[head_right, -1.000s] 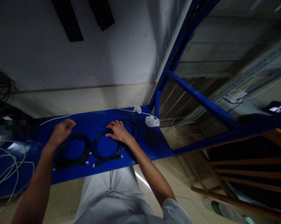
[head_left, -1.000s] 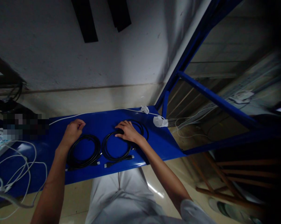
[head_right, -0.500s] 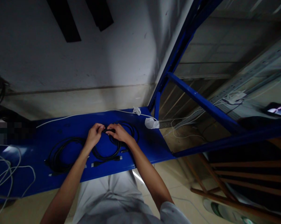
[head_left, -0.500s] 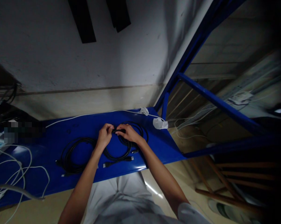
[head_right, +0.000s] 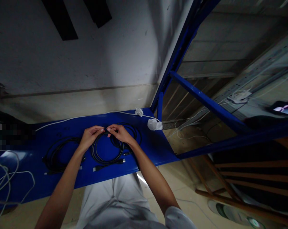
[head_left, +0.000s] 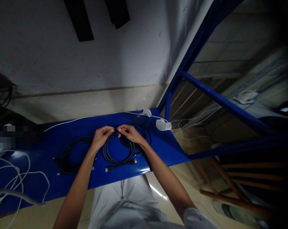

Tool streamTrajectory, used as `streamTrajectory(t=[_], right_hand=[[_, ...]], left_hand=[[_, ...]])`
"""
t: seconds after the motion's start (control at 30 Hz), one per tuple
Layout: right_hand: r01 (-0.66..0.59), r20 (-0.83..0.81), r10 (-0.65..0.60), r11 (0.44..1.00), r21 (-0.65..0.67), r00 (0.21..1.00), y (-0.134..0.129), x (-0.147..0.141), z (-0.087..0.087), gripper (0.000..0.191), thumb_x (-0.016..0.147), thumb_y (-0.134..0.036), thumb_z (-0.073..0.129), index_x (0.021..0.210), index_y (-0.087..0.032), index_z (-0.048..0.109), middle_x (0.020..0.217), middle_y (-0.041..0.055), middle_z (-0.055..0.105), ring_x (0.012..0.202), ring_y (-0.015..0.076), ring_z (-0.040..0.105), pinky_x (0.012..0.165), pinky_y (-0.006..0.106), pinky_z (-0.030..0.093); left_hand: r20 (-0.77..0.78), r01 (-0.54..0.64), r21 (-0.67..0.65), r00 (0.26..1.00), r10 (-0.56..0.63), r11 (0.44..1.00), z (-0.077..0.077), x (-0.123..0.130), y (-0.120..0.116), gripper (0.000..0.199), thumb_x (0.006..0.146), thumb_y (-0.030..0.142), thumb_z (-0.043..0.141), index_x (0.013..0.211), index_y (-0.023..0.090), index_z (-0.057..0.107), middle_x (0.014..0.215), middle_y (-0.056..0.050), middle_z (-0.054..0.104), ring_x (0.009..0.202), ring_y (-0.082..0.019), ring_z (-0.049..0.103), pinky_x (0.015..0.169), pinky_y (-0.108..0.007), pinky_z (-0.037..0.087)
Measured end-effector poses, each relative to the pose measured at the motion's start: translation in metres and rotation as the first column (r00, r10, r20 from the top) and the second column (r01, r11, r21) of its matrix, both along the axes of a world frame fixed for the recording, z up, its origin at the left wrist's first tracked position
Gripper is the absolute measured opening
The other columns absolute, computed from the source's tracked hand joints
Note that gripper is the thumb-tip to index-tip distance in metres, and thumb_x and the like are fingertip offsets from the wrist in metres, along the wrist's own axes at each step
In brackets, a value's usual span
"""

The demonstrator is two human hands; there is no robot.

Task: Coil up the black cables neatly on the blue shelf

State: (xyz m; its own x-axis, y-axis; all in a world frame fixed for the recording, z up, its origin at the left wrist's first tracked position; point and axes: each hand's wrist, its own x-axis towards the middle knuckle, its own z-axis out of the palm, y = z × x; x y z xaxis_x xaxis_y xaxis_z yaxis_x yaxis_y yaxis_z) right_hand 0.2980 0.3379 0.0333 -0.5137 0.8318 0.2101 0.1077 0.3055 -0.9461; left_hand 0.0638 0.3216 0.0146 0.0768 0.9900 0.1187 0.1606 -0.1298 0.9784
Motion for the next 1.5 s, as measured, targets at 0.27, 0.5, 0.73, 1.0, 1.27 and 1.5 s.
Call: streamTrajectory(t=[0.27,0.5,0.73,1.0,1.27,1.5], right_hand=[[-0.072,-0.060,0.067,0.995,-0.075,0.996,-0.002,-0.003,-0.007,0.040,0.097,-0.054,0.078,0.114,-0.019,0.079,0.089,0.0042,0.081,0.083,0.0194,0.075,0.084,0.030,0.055],[-0.079,-0.063,0.073,0.991,-0.104,0.995,-0.001,-0.005,-0.011,0.037,0.088,-0.051,0.087,0.107,-0.019,0.079,0.089,0.0031,0.079,0.081,0.0189,0.073,0.077,0.029,0.055],[-0.132,-0.067,0.125,0.985,-0.112,0.990,-0.002,-0.005,-0.009,0.037,0.091,-0.052,0.084,0.107,-0.021,0.075,0.096,0.0050,0.082,0.090,0.0218,0.077,0.084,0.032,0.057],[-0.079,-0.055,0.076,0.995,-0.062,0.996,0.001,-0.005,-0.014,0.035,0.089,-0.052,0.086,0.101,-0.020,0.077,0.096,0.0054,0.082,0.092,0.0225,0.076,0.087,0.033,0.057],[-0.069,-0.084,0.062,0.994,-0.087,0.995,0.003,-0.005,-0.022,0.037,0.087,-0.052,0.088,0.101,-0.020,0.077,0.095,0.0051,0.082,0.090,0.0226,0.077,0.087,0.033,0.057],[-0.040,-0.055,0.036,0.997,-0.060,0.998,0.002,-0.005,-0.020,0.038,0.086,-0.054,0.088,0.100,-0.020,0.080,0.096,0.0055,0.082,0.092,0.0227,0.076,0.090,0.034,0.057]], left_hand=[[0.029,0.033,-0.062,0.999,-0.032,0.997,0.002,-0.005,-0.003,0.045,0.078,0.055,0.093,0.101,0.017,0.088,0.103,-0.013,0.085,0.095,-0.028,0.082,0.091,-0.036,0.063],[0.018,0.072,-0.083,0.997,-0.070,0.994,-0.001,-0.007,-0.004,0.044,0.077,0.054,0.093,0.100,0.017,0.089,0.103,-0.013,0.085,0.094,-0.030,0.082,0.088,-0.038,0.064],[0.095,0.180,-0.147,0.981,-0.167,0.973,0.004,-0.009,-0.006,0.045,0.081,0.053,0.091,0.102,0.013,0.085,0.093,-0.012,0.085,0.083,-0.026,0.081,0.085,-0.036,0.063],[0.175,0.178,-0.232,0.975,-0.139,0.956,0.003,-0.009,-0.005,0.047,0.080,0.051,0.092,0.105,0.015,0.074,0.087,-0.010,0.083,0.080,-0.027,0.082,0.077,-0.035,0.063],[0.183,0.202,-0.195,0.969,-0.167,0.960,-0.003,-0.009,-0.004,0.042,0.087,0.051,0.087,0.107,0.017,0.071,0.093,-0.009,0.083,0.084,-0.027,0.083,0.078,-0.035,0.064],[0.130,0.219,-0.180,0.972,-0.197,0.959,-0.002,-0.009,-0.004,0.042,0.092,0.053,0.083,0.112,0.018,0.072,0.089,-0.008,0.082,0.080,-0.026,0.082,0.076,-0.034,0.063]])
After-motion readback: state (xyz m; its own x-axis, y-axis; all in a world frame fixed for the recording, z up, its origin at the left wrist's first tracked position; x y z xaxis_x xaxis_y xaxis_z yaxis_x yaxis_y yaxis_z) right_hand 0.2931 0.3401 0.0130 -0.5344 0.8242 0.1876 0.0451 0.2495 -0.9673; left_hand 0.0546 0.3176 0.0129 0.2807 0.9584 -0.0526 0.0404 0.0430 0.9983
